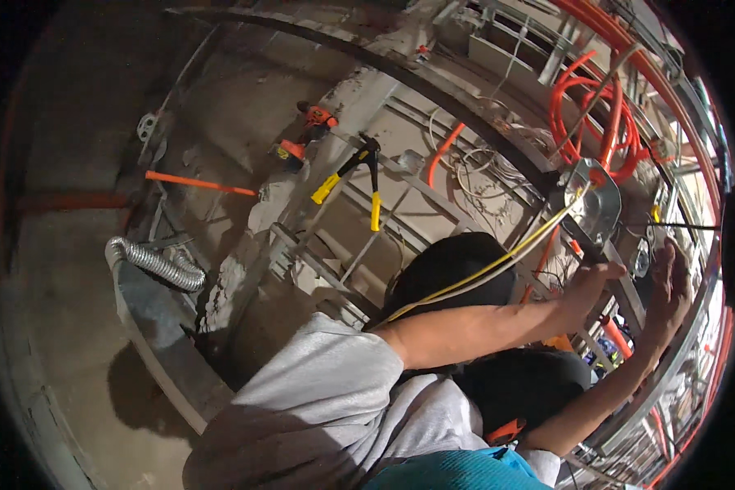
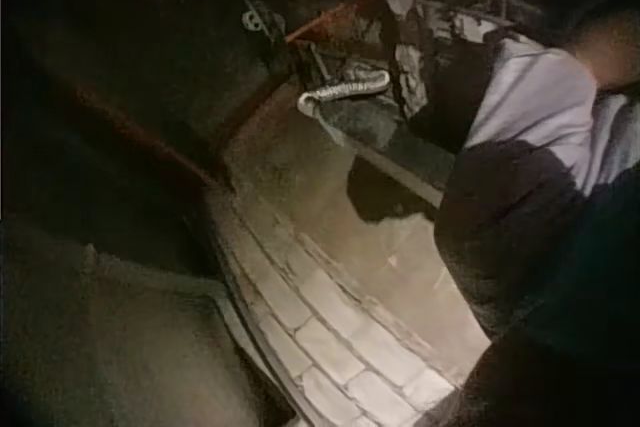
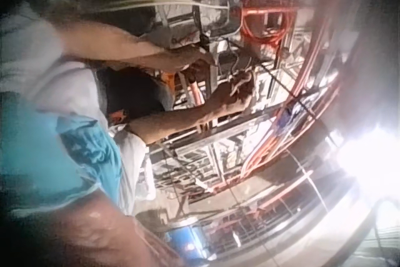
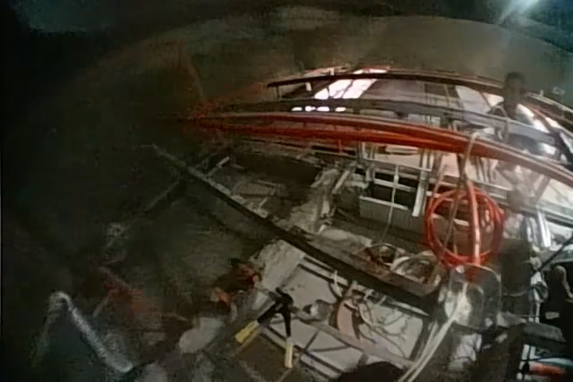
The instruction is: The person works on an overhead electrical junction box, pulling wires through orange conduit and stripping insulation from a cable by hand.
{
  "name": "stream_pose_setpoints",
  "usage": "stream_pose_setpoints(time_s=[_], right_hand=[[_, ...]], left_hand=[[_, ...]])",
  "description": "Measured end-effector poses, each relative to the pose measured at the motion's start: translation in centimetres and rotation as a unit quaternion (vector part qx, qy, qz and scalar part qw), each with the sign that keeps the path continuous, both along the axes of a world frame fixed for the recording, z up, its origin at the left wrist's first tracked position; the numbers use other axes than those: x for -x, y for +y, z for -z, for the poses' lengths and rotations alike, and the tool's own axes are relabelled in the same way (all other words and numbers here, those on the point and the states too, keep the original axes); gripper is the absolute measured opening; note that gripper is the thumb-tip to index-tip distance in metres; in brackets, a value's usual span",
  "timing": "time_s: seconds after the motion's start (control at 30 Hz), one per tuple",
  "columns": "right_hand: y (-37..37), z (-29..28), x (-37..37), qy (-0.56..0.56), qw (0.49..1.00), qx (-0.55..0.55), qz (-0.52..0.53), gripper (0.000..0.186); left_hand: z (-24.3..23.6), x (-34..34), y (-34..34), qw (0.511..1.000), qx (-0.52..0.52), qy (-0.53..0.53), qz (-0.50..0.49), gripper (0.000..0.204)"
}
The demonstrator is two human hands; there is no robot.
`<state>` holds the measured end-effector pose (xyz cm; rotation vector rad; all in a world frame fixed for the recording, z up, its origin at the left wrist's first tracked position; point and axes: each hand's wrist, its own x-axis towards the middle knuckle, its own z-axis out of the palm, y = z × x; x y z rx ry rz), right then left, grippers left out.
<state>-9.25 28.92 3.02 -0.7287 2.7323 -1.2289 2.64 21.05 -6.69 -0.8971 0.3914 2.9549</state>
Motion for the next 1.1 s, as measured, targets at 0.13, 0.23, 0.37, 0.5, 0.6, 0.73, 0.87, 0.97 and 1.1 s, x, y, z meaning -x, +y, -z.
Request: stream_pose_setpoints(time_s=[0.13, 0.23, 0.37, 0.5, 0.6, 0.73, 0.87, 0.97, 1.1], right_hand=[[0.5, 0.1, 0.2, 0.031, 0.999, -0.038, -0.015, 0.043], [1.6, 0.5, 0.8, -0.021, 0.999, 0.021, -0.043, 0.045], [3.3, -1.0, 0.9, 0.007, 0.998, -0.019, -0.059, 0.047], [3.2, -0.8, 1.3, 0.086, 0.99, -0.112, -0.022, 0.044], [5.0, -1.5, 1.2, 0.069, 0.989, -0.123, -0.045, 0.048], [6.4, -2.8, 0.6, -0.003, 0.972, -0.232, -0.032, 0.042], [11.3, -0.7, 1.6, -0.026, 0.989, -0.12, -0.078, 0.05], [8.7, -0.2, -2.8, -0.061, 0.985, -0.155, -0.036, 0.038], [8.2, 3.5, -3.8, -0.029, 0.993, -0.1, -0.06, 0.035]], left_hand=[[-6.4, -1.9, -3.6, 0.994, 0.017, -0.107, 0.02, 0.036], [-7.1, -2.9, -2.8, 0.99, 0.029, -0.14, -0.001, 0.041], [-1.7, 0.4, 0.5, 0.996, 0.06, -0.063, 0.03, 0.05], [3.9, 3.0, 3.2, 0.993, 0.104, 0.001, -0.06, 0.047], [3.7, 2.4, 2.5, 0.996, 0.072, 0.024, -0.055, 0.047], [1.6, 1.2, 1.4, 0.997, 0.076, 0.012, -0.019, 0.049], [2.0, 2.5, 3.0, 0.989, 0.131, 0.022, -0.07, 0.046], [1.9, 1.2, 2.1, 0.995, 0.066, 0.042, -0.062, 0.04], [0.5, -0.6, -0.3, 0.995, -0.001, 0.084, -0.043, 0.035]])
